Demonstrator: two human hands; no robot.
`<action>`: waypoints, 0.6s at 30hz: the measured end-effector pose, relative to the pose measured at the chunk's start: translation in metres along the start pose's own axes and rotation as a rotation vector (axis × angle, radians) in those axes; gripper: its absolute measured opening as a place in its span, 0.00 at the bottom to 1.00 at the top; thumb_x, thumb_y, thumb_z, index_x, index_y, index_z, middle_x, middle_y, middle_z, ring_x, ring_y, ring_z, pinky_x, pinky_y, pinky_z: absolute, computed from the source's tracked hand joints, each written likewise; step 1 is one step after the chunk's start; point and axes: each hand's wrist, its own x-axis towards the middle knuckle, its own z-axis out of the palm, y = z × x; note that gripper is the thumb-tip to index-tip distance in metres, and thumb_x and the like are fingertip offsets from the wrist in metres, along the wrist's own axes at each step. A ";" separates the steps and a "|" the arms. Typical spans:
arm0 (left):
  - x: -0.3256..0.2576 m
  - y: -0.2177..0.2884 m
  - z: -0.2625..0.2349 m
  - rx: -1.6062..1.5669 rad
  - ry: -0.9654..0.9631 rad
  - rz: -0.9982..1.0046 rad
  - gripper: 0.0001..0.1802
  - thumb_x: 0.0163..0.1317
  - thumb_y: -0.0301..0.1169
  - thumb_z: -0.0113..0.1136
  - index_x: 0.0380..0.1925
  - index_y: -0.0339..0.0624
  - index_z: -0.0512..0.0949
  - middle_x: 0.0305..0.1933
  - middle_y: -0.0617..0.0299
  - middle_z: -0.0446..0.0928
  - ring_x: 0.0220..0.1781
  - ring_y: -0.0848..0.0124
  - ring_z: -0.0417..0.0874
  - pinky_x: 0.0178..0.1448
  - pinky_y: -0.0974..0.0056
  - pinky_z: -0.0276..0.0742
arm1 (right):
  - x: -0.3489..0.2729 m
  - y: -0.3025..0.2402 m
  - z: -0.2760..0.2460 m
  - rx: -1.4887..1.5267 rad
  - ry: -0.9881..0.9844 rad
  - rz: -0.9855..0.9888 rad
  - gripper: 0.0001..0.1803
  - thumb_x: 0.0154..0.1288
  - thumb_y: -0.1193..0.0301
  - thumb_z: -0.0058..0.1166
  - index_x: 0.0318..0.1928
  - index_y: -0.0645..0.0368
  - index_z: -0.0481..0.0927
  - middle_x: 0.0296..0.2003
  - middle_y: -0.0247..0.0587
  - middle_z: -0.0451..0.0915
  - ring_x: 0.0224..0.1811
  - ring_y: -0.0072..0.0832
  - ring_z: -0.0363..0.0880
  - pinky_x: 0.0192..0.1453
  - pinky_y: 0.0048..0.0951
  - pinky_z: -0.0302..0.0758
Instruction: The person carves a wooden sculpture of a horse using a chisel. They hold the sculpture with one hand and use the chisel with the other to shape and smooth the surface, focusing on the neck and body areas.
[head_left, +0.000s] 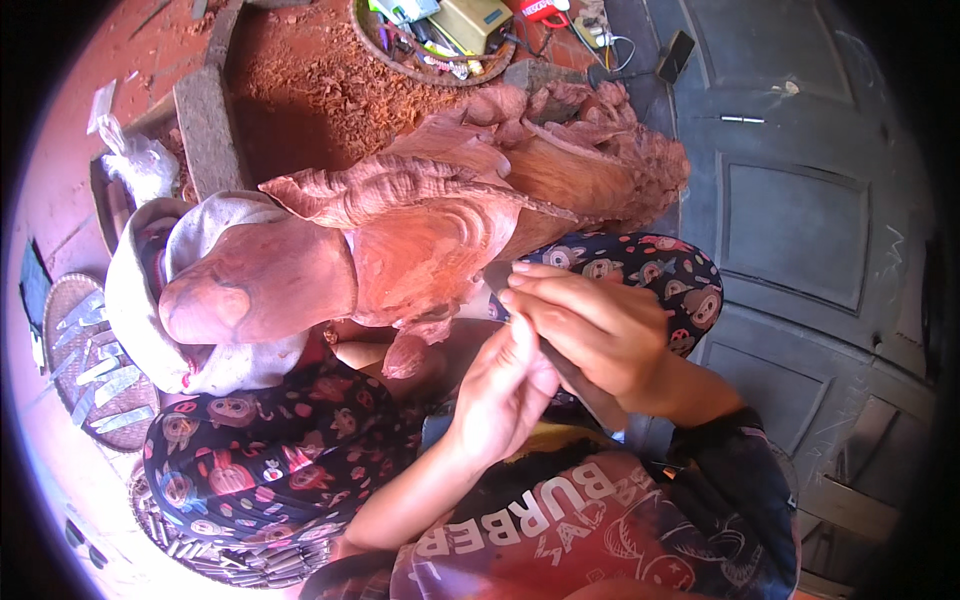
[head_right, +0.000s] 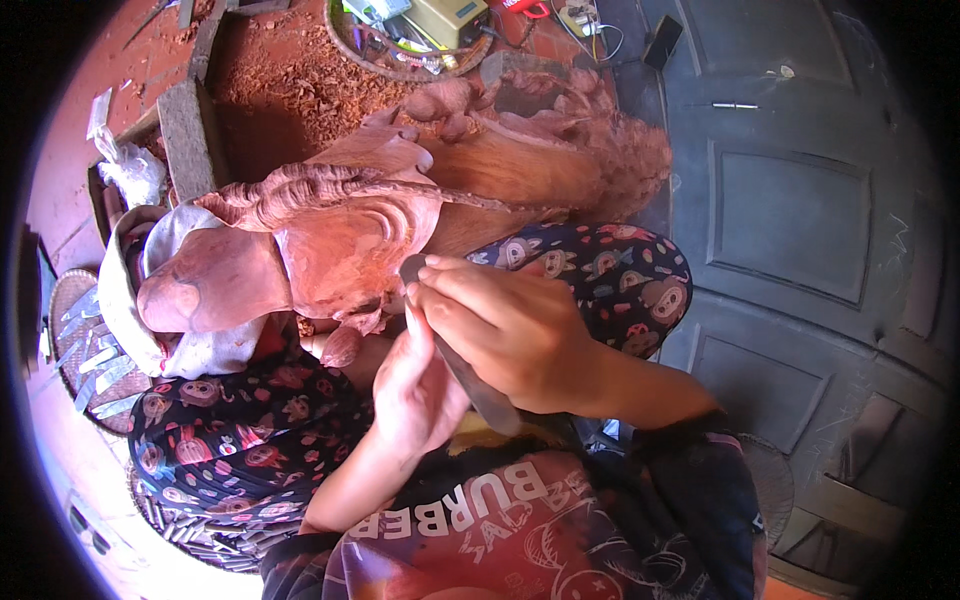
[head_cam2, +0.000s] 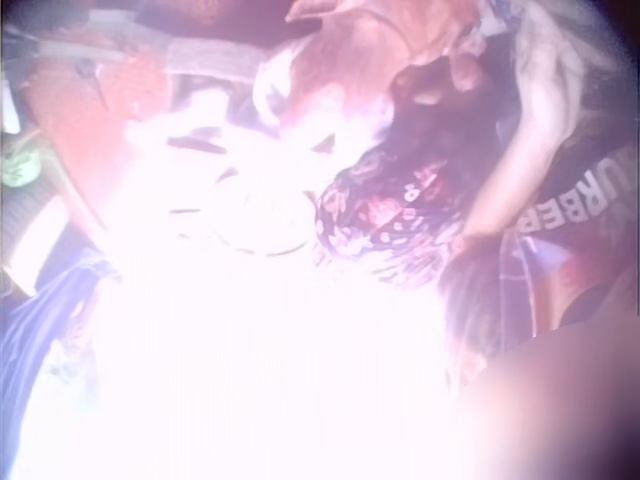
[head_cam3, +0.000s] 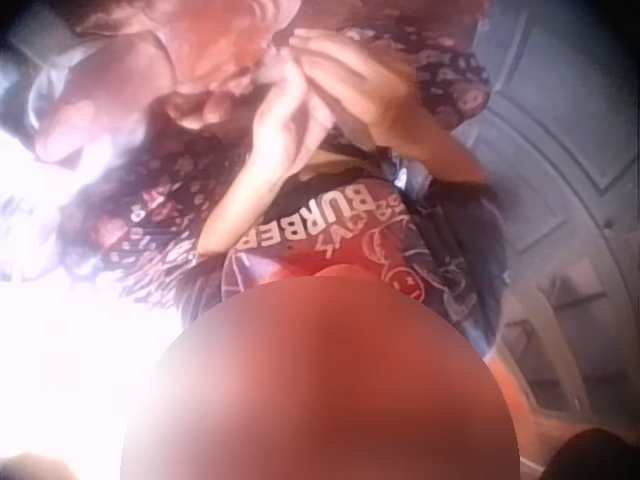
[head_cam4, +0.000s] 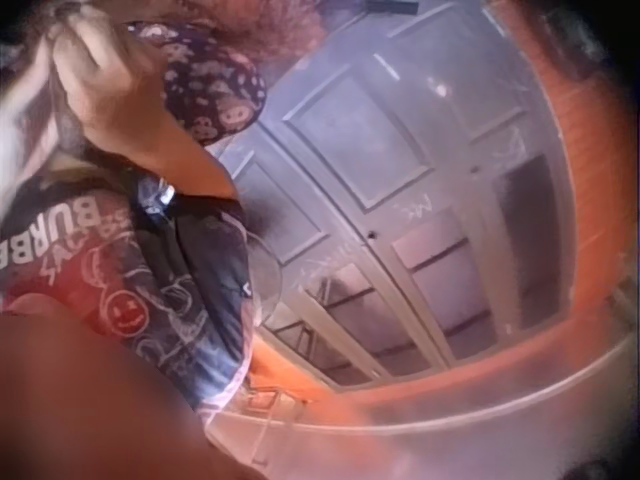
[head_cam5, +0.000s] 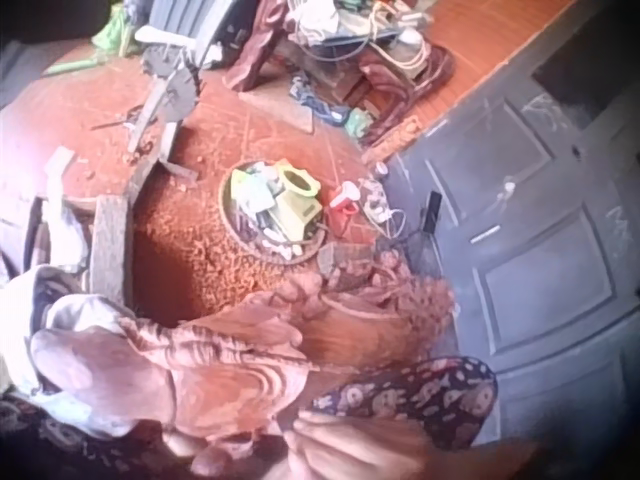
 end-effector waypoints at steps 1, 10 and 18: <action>-0.004 0.009 0.006 0.253 -0.001 0.093 0.36 0.75 0.53 0.50 0.67 0.33 0.61 0.54 0.52 0.81 0.56 0.70 0.81 0.60 0.64 0.74 | 0.003 0.000 -0.007 0.028 0.022 0.008 0.15 0.57 0.73 0.61 0.44 0.68 0.85 0.42 0.50 0.84 0.43 0.41 0.88 0.43 0.31 0.86; -0.018 0.046 0.011 1.800 0.102 0.883 0.25 0.35 0.24 0.70 0.42 0.45 0.88 0.27 0.65 0.78 0.25 0.69 0.79 0.30 0.65 0.76 | -0.012 -0.021 -0.003 0.330 0.087 -0.243 0.15 0.57 0.57 0.69 0.37 0.54 0.87 0.38 0.30 0.79 0.36 0.28 0.75 0.42 0.34 0.72; 0.005 0.057 0.006 1.970 0.214 0.838 0.17 0.44 0.24 0.71 0.38 0.41 0.88 0.33 0.63 0.81 0.34 0.70 0.83 0.37 0.68 0.78 | -0.014 -0.034 0.040 0.802 0.197 -0.073 0.24 0.54 0.53 0.69 0.20 0.55 0.71 0.29 0.33 0.68 0.37 0.34 0.71 0.57 0.44 0.67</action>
